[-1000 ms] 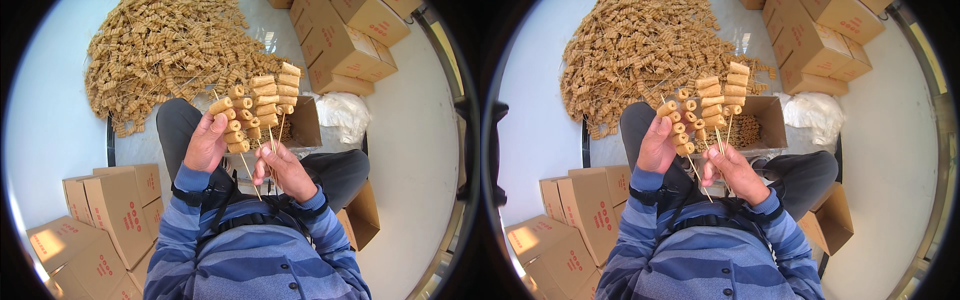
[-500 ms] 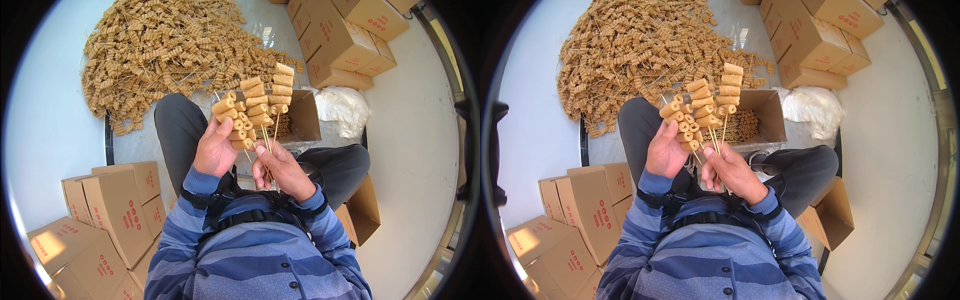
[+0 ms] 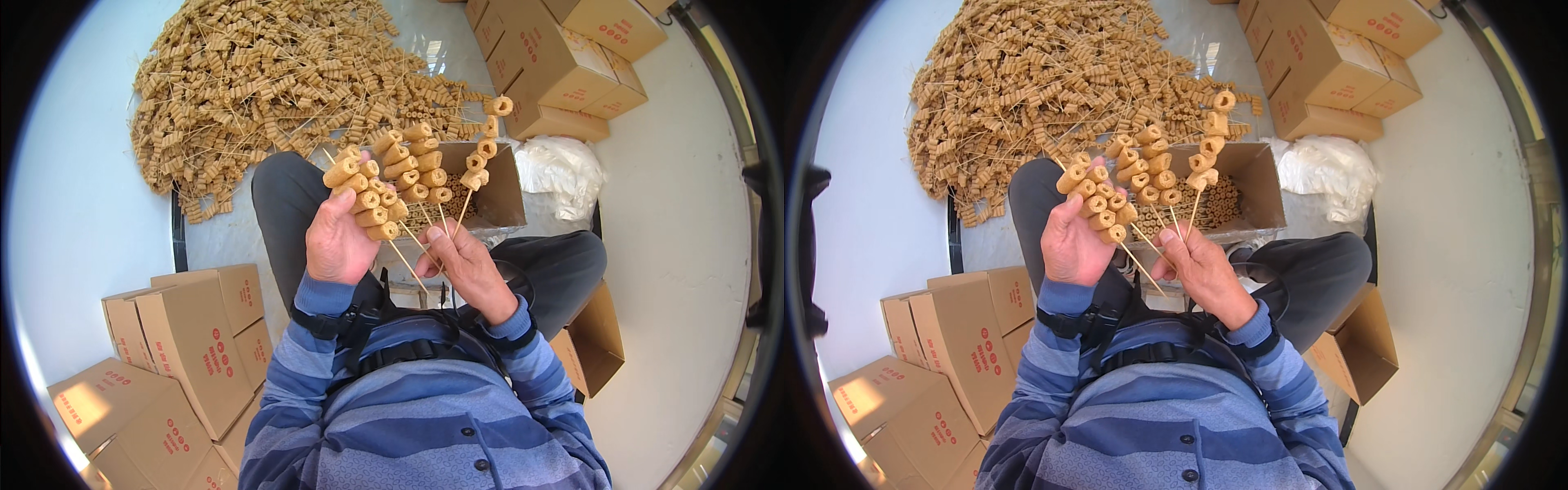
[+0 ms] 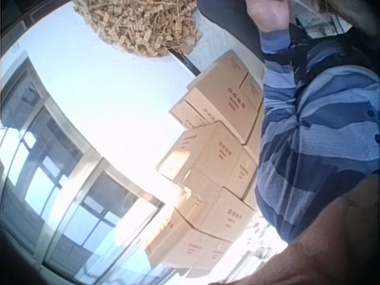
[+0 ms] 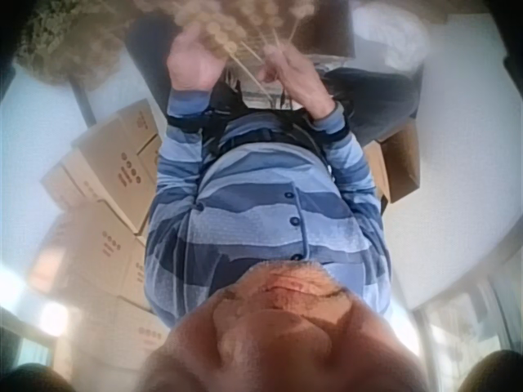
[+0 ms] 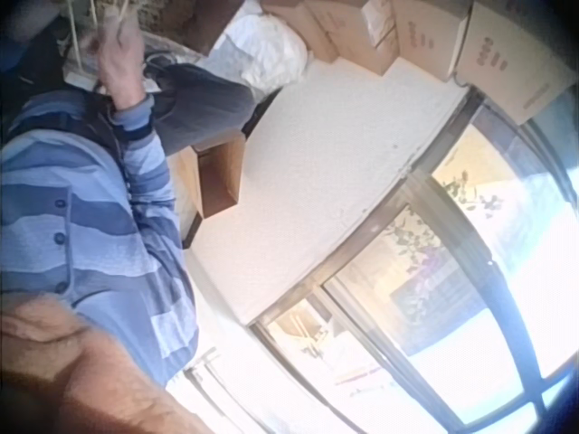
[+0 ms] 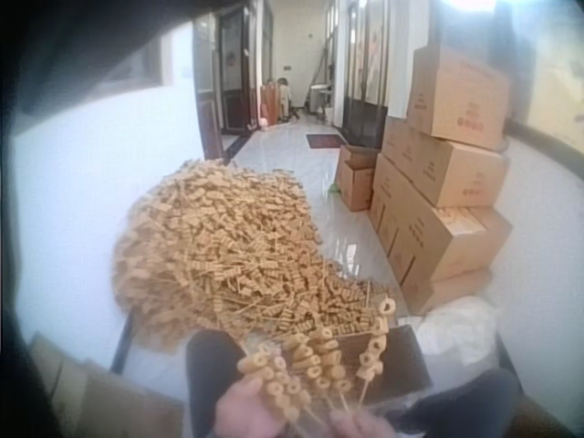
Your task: The person sits on the floor and threads small cylindrical snacks onto wooden skewers. They gather the skewers into bundles and place them into a cardboard box.
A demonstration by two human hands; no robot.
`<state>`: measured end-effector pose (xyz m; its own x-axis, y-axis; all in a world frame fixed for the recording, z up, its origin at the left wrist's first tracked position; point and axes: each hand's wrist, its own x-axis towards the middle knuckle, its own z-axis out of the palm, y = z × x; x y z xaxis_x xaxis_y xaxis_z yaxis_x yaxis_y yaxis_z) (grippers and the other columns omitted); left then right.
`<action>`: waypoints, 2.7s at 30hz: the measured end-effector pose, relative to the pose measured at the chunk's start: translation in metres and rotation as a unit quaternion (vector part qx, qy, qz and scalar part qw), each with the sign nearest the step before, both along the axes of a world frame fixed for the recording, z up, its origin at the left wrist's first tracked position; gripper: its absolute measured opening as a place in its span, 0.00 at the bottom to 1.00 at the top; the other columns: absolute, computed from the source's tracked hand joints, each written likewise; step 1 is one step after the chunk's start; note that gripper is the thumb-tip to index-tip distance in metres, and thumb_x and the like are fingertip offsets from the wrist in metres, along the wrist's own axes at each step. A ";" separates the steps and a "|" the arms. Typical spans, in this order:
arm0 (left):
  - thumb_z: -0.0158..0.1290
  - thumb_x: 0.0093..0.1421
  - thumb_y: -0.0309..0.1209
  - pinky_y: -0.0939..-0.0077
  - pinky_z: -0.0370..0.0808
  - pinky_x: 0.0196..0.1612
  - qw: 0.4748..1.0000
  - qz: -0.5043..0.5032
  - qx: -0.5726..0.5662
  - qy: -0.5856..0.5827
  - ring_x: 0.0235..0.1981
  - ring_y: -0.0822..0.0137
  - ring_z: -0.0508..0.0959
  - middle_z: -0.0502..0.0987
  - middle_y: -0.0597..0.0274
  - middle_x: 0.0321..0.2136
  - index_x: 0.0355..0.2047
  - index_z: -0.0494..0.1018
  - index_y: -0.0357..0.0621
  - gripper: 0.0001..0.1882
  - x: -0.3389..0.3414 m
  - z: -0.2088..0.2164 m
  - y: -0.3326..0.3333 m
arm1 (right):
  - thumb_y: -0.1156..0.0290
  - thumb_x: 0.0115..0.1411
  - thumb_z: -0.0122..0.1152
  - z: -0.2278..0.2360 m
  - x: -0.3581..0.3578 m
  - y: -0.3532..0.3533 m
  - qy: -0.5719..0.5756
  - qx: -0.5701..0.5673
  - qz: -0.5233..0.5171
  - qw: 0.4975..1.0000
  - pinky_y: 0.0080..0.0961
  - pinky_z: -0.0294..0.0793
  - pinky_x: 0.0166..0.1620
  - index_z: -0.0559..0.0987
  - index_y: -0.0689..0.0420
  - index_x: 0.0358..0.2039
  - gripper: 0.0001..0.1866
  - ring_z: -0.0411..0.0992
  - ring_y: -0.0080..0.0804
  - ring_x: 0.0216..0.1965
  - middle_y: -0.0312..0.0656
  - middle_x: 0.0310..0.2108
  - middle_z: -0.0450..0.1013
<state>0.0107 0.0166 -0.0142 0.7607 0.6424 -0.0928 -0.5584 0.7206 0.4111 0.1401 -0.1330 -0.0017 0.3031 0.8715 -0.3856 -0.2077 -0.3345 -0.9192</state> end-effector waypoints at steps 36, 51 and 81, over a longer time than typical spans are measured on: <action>0.53 0.59 0.48 0.50 0.74 0.55 1.000 0.017 -0.011 -0.001 0.50 0.46 0.77 0.73 0.50 0.54 0.64 0.61 0.38 0.38 0.004 -0.021 -0.003 | 0.52 0.76 0.37 0.001 -0.001 -0.001 0.123 0.013 0.017 0.992 0.26 0.77 0.46 0.68 0.62 0.59 0.26 0.76 0.29 0.42 0.44 0.40 0.75; 0.55 0.58 0.46 0.45 0.62 0.67 0.997 0.051 -0.036 -0.044 0.62 0.49 0.68 0.67 0.50 0.62 0.66 0.60 0.40 0.39 -0.001 -0.007 0.001 | 0.55 0.76 0.41 0.018 -0.006 -0.004 -0.036 -0.078 0.096 0.992 0.21 0.64 0.20 0.76 0.57 0.52 0.22 0.62 0.17 0.14 0.31 0.13 0.61; 0.52 0.59 0.43 0.51 0.66 0.66 0.993 -0.016 0.112 0.019 0.62 0.47 0.69 0.65 0.43 0.63 0.68 0.52 0.33 0.42 -0.001 -0.012 0.000 | 0.43 0.55 0.71 0.031 0.033 0.031 -0.193 0.064 0.081 0.976 0.40 0.59 0.68 0.47 0.72 0.69 0.61 0.55 0.52 0.69 0.64 0.66 0.54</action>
